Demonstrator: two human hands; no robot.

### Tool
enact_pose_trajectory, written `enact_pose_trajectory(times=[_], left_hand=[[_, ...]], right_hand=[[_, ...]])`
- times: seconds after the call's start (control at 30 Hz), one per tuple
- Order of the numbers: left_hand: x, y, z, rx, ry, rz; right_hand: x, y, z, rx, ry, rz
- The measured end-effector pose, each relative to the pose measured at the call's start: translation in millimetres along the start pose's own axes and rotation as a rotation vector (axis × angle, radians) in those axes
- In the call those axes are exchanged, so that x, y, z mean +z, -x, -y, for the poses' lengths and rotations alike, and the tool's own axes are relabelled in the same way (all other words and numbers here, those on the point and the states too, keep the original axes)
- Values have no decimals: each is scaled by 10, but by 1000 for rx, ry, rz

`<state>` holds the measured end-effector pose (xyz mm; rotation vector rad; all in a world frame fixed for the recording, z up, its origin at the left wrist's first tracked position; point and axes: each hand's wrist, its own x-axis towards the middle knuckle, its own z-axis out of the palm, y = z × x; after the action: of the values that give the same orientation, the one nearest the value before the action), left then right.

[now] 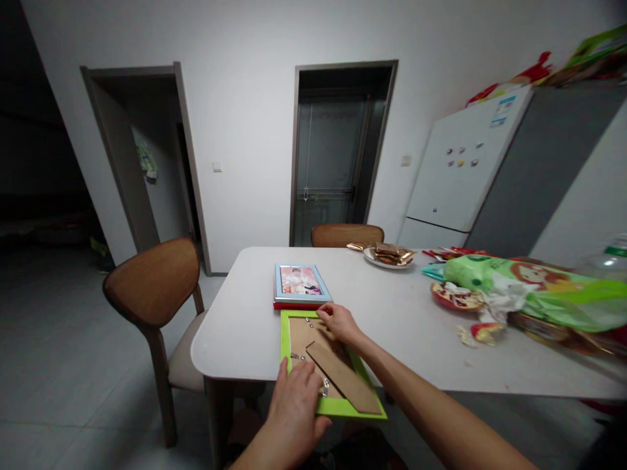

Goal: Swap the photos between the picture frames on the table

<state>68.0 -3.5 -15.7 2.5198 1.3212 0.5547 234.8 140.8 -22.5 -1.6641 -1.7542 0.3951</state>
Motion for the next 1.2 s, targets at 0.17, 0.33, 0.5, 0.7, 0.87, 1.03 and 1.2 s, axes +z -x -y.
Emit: enact_pose_trajectory(times=[0.17, 0.33, 0.5, 0.7, 0.87, 1.03, 1.2], left_hand=[[166, -180, -206, 63, -70, 157], [30, -201, -264, 89, 135, -57], [-222, -424, -556, -18, 760, -464], [-99, -797, -707, -47, 1285, -588], [94, -1079, -573, -131, 1219, -382], [512, -1242, -569, -229, 894, -176], [722, -1282, -584, -304, 593, -118]], right_hand=[[-341, 292, -185, 18, -127, -23], [-560, 630, -282, 246, -561, -125], [-405, 989, -35, 396, -1011, 120], [-371, 941, -72, 388, -1138, -159], [-1008, 646, -761, 503, -619, -281], [-1436, 390, -1272, 456, 21, -190], [-1369, 257, -1470, 410, 219, -140]])
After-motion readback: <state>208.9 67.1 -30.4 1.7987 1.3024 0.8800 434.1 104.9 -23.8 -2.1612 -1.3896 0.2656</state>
